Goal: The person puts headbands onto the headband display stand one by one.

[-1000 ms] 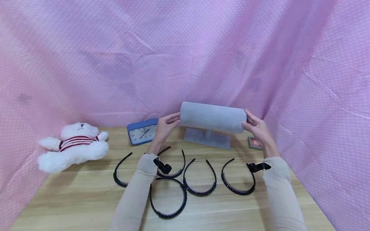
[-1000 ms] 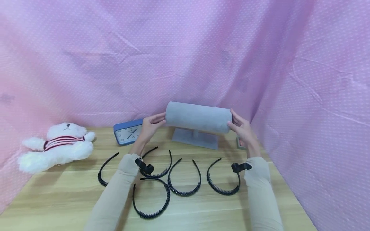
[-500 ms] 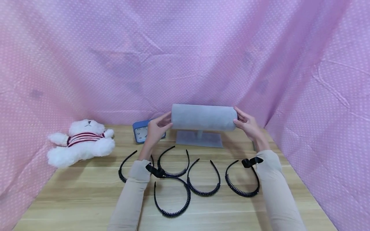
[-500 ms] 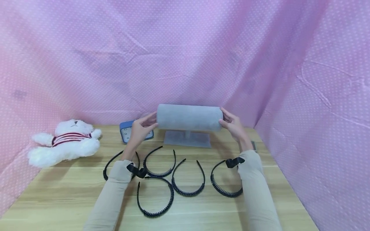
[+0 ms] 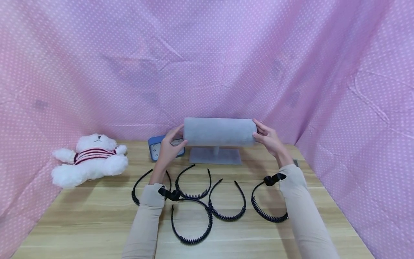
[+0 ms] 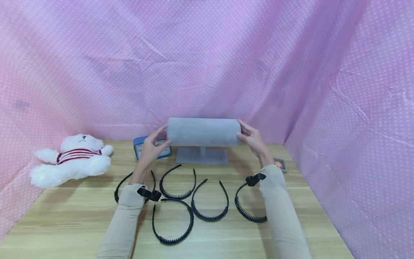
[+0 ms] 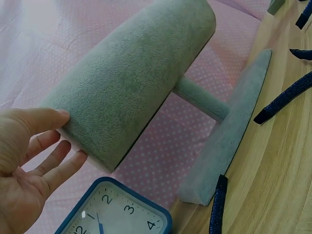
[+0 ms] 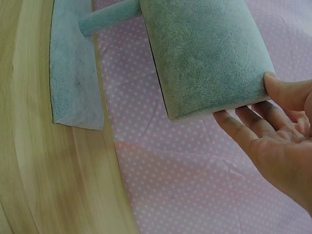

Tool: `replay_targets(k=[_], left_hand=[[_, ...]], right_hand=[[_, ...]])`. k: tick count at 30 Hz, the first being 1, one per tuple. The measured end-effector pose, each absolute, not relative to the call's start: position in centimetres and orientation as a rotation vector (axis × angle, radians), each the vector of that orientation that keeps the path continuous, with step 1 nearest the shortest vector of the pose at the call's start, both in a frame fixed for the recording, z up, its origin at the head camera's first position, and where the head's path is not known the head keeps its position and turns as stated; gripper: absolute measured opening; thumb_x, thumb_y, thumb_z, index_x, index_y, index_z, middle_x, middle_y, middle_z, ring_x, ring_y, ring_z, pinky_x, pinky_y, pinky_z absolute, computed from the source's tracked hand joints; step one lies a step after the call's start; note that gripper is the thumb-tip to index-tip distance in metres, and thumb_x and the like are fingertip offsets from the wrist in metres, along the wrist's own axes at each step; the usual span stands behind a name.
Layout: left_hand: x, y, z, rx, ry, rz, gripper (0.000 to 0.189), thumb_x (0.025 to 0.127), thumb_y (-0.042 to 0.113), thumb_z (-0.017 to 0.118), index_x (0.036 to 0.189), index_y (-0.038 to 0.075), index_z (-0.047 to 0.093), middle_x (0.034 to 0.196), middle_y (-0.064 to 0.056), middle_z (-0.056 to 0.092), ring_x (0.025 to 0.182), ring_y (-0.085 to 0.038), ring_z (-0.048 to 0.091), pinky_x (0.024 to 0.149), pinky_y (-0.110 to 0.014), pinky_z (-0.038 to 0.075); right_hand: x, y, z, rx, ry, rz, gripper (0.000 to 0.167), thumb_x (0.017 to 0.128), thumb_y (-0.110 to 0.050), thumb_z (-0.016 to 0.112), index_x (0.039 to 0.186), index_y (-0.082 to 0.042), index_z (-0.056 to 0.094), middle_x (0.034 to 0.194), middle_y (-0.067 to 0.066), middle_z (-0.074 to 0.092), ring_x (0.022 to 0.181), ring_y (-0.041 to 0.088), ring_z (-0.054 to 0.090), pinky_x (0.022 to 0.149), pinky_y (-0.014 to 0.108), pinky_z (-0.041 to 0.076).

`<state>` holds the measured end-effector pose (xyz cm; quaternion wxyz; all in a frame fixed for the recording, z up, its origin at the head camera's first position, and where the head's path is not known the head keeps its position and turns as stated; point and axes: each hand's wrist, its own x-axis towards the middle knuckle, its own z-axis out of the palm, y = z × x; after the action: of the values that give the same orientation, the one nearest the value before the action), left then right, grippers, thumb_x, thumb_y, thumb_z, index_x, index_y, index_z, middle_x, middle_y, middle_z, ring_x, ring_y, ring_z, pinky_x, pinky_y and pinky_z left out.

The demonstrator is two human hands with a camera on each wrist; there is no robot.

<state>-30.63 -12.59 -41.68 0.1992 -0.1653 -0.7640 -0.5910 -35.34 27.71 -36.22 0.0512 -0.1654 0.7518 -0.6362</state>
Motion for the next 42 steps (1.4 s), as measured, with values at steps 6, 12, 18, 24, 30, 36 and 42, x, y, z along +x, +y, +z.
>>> replay_targets(k=[6,12,18,24,30,36,42], left_hand=[[-30.7,-12.3,-42.0,-0.488,-2.109,-1.696,0.064,0.094,0.007,0.073,0.152,0.022,0.050,0.144,-0.014,0.053,0.128,-0.036,0.057,0.103,-0.043,0.056],[-30.0,-11.9,-41.2,-0.482,-2.116,-1.728,0.063,0.095,0.001,0.070,0.152,0.010,0.048,0.144,-0.022,0.051,0.131,-0.043,0.053,0.105,-0.031,0.053],[-28.2,-11.6,-39.3,-0.485,-2.117,-1.730,0.060,0.096,0.001,0.068,0.152,0.007,0.047,0.143,-0.023,0.051,0.130,-0.043,0.053,0.104,-0.050,0.053],[-27.8,-11.7,-39.2,-0.463,-2.126,-1.703,0.059,0.096,0.002,0.068,0.152,0.008,0.047,0.143,-0.023,0.052,0.130,-0.042,0.054,0.100,-0.032,0.054],[-27.6,-11.6,-38.9,-0.481,-2.102,-1.693,0.059,0.096,-0.002,0.066,0.152,0.003,0.046,0.139,-0.027,0.051,0.128,-0.044,0.054,0.092,-0.016,0.055],[-27.7,-11.5,-38.8,-0.479,-2.103,-1.682,0.059,0.096,-0.002,0.065,0.152,0.002,0.046,0.138,-0.028,0.052,0.127,-0.044,0.054,0.090,-0.012,0.054],[-28.1,-11.6,-38.3,-0.455,-2.145,-1.692,0.060,0.096,0.000,0.066,0.153,0.005,0.045,0.140,-0.026,0.052,0.130,-0.042,0.053,0.093,-0.017,0.054]], right_hand=[[-35.4,27.9,-36.3,-0.496,2.269,-1.961,0.065,0.104,0.001,0.051,0.162,-0.012,0.025,0.168,0.017,0.019,0.155,0.033,0.022,0.093,0.013,0.053],[-35.4,28.2,-36.4,-0.482,2.286,-1.925,0.065,0.104,-0.002,0.053,0.162,-0.014,0.025,0.169,0.014,0.019,0.156,0.031,0.022,0.093,0.013,0.053],[-35.8,28.2,-36.3,-0.503,2.353,-1.851,0.067,0.104,-0.003,0.055,0.162,-0.014,0.025,0.168,0.015,0.023,0.153,0.034,0.028,0.096,0.016,0.054],[-34.6,28.6,-35.6,-0.496,2.461,-1.683,0.071,0.100,-0.005,0.063,0.160,-0.002,0.026,0.161,0.025,0.036,0.146,0.041,0.041,0.099,0.017,0.053],[-31.4,29.9,-35.8,-0.521,2.601,-1.387,0.054,0.095,-0.011,0.073,0.141,0.007,0.052,0.137,0.028,0.060,0.126,0.039,0.061,0.094,0.018,0.056],[-28.1,31.3,-37.9,-0.750,2.567,-1.125,0.037,0.090,-0.007,0.077,0.121,0.009,0.068,0.119,0.026,0.071,0.109,0.037,0.070,0.092,0.032,0.061],[-25.1,31.9,-40.0,-0.946,2.427,-0.999,0.033,0.087,-0.011,0.080,0.114,0.007,0.072,0.113,0.025,0.073,0.101,0.041,0.070,0.086,0.033,0.063]])
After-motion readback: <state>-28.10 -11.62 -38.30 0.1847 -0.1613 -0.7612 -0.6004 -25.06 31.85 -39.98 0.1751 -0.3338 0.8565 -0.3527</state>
